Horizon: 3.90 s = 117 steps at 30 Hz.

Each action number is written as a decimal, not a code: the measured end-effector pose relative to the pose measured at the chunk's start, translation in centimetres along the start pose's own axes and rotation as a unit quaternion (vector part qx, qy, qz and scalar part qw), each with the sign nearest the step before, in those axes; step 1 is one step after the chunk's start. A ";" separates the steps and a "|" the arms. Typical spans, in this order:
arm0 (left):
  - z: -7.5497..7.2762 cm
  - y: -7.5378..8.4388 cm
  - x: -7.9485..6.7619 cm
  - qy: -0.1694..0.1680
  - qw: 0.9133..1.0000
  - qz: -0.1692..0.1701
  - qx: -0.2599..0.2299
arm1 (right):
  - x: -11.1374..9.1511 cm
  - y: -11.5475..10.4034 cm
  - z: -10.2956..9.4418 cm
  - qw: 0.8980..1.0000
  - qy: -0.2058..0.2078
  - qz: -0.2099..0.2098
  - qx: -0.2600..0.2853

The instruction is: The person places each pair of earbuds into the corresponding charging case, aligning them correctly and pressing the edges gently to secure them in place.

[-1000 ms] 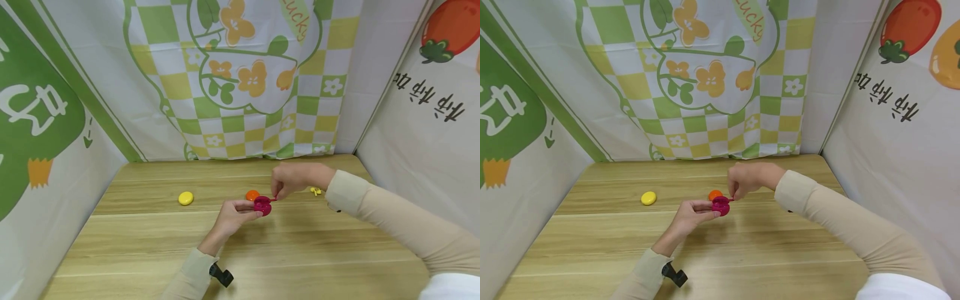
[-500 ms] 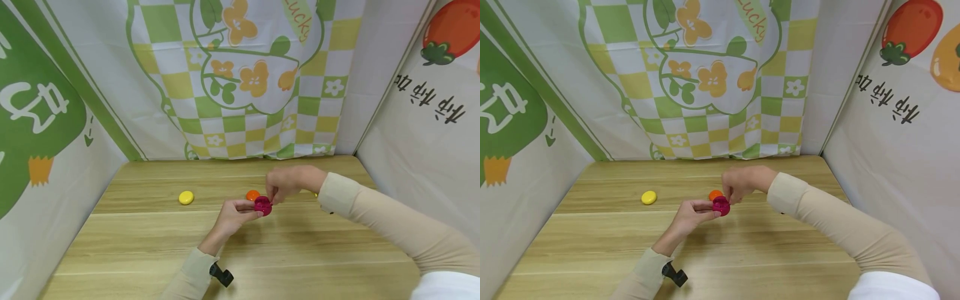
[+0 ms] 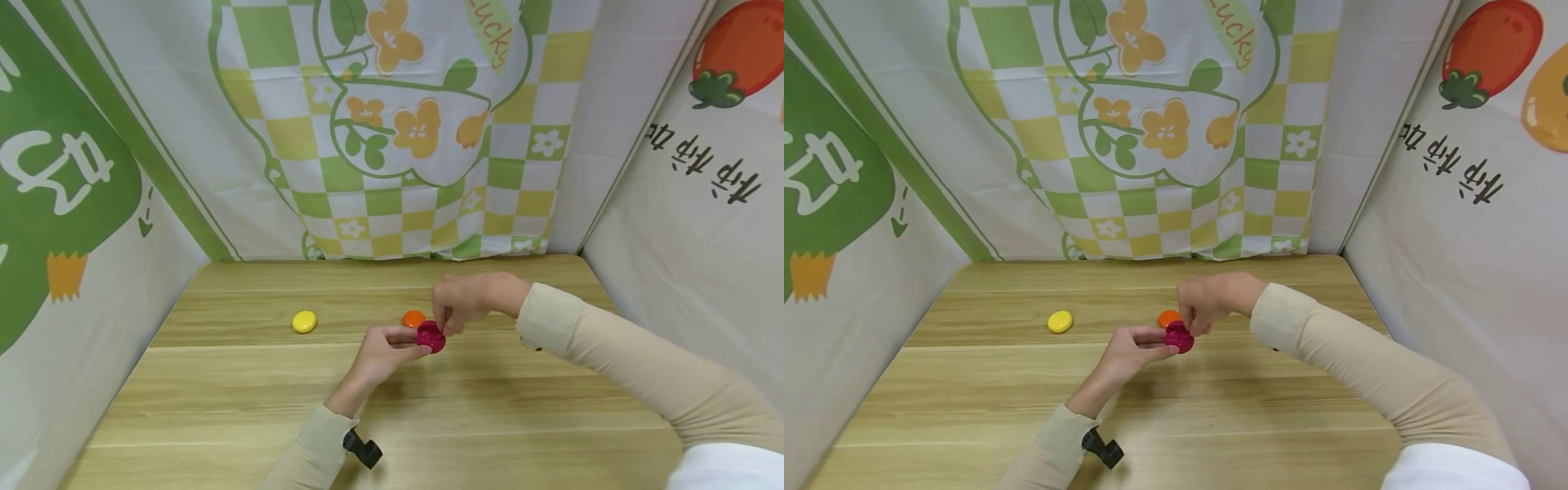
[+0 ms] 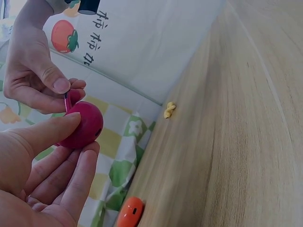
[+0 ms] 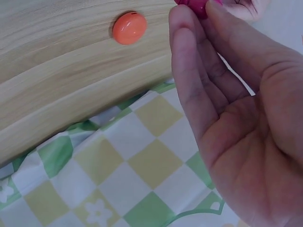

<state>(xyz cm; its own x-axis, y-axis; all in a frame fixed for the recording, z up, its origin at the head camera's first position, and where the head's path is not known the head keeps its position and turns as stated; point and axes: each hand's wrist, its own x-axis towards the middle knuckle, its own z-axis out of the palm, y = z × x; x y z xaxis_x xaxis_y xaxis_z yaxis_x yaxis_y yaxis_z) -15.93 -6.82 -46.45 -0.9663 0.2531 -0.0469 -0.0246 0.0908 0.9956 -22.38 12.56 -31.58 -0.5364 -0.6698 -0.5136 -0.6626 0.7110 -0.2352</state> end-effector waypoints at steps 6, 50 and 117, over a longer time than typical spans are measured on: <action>0.0 0.0 0.0 -0.001 1.000 0.000 -0.003 | 0.2 -0.2 -0.1 1.000 -0.008 -0.005 -0.005; -0.2 -0.2 -0.1 0.013 1.000 -0.002 0.009 | 0.7 0.1 1.1 0.988 0.132 -0.081 0.017; -0.6 0.6 0.0 -0.001 1.000 -0.004 -0.013 | 2.4 4.4 3.2 0.946 0.124 -0.102 0.281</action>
<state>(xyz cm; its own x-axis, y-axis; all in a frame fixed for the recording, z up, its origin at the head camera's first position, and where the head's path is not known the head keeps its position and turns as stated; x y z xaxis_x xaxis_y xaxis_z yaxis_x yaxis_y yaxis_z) -16.05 -7.32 -45.82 -0.9658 0.2536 -0.0541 -0.0381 0.0677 0.9970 -24.88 14.74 -36.45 -0.5797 -0.7852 -0.2176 -0.4197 0.5167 -0.7462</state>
